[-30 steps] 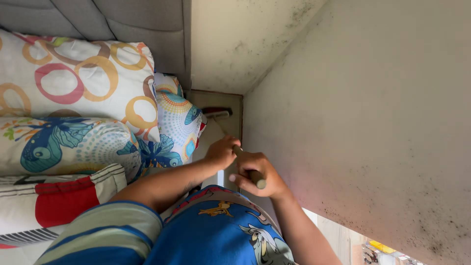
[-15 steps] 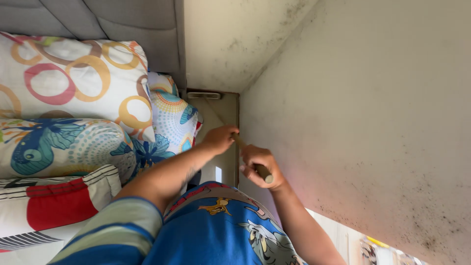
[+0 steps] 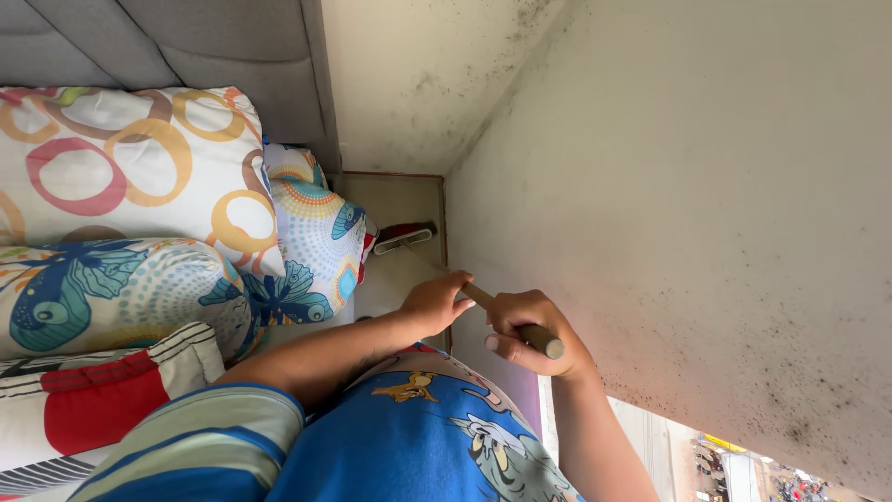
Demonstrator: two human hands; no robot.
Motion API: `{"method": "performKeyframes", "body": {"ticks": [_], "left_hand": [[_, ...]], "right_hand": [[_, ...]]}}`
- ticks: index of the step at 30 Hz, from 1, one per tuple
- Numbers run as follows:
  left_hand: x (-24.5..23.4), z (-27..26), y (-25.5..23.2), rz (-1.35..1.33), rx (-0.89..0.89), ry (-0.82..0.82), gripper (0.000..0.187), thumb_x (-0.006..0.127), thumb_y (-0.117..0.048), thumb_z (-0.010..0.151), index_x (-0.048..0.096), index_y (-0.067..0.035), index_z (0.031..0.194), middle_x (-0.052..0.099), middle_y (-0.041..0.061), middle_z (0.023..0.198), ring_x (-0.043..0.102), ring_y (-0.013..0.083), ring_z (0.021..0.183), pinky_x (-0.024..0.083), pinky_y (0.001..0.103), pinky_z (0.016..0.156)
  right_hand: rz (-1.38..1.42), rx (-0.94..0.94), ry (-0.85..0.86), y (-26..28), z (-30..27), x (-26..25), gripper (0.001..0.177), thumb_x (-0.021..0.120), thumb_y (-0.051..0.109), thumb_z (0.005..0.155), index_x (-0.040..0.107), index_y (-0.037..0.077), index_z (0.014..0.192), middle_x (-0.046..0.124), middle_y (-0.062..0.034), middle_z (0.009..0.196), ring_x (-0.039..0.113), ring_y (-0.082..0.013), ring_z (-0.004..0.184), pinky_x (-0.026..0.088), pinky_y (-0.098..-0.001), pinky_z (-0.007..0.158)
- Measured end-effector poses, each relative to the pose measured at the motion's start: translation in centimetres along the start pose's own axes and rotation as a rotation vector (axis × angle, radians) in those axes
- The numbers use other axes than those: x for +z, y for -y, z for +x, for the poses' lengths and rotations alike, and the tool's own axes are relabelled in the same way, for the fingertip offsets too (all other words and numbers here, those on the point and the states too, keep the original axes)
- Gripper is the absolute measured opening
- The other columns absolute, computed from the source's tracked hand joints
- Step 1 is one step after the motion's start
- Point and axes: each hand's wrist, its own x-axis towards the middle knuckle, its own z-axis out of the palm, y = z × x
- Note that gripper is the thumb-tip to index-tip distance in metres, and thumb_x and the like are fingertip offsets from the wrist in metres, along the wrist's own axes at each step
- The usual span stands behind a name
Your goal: Fold bedding, arrange pillows on the bed, and sweep the floor in a bedroom.
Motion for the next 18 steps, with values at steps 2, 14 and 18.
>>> {"method": "performKeyframes", "body": {"ticks": [2, 14, 18], "left_hand": [[-1.7, 1.0, -1.9, 0.02, -0.1, 0.106, 0.04, 0.067, -0.028, 0.095, 0.06, -0.01, 0.13, 0.071, 0.012, 0.119, 0.07, 0.0349, 0.103, 0.055, 0.045, 0.085], [4.3, 3.8, 4.8, 0.069, -0.231, 0.097, 0.042, 0.058, -0.01, 0.095, 0.053, -0.003, 0.136, 0.053, 0.021, 0.144, 0.054, 0.0402, 0.127, 0.048, 0.047, 0.102], [5.7, 2.7, 5.3, -0.003, -0.245, 0.169, 0.062, 0.073, -0.016, 0.079, 0.049, -0.005, 0.135, 0.039, 0.021, 0.151, 0.044, 0.0372, 0.133, 0.043, 0.044, 0.103]], "right_hand": [[-0.017, -0.018, -0.034, 1.3, -0.1, 0.0, 0.036, 0.071, 0.011, 0.075, 0.039, 0.006, 0.061, 0.047, -0.0074, 0.058, 0.051, -0.0262, 0.058, 0.056, -0.0403, 0.072], [-0.114, -0.216, -0.264, -6.8, -0.9, 2.9, 0.014, 0.064, 0.001, 0.078, 0.05, 0.001, 0.075, 0.054, -0.012, 0.072, 0.056, -0.03, 0.07, 0.055, -0.0441, 0.079], [-0.104, -0.082, -0.402, -7.5, -2.4, 4.4, 0.013, 0.061, -0.004, 0.078, 0.05, 0.002, 0.074, 0.058, -0.0124, 0.078, 0.057, -0.0255, 0.07, 0.05, -0.0373, 0.069]]}}
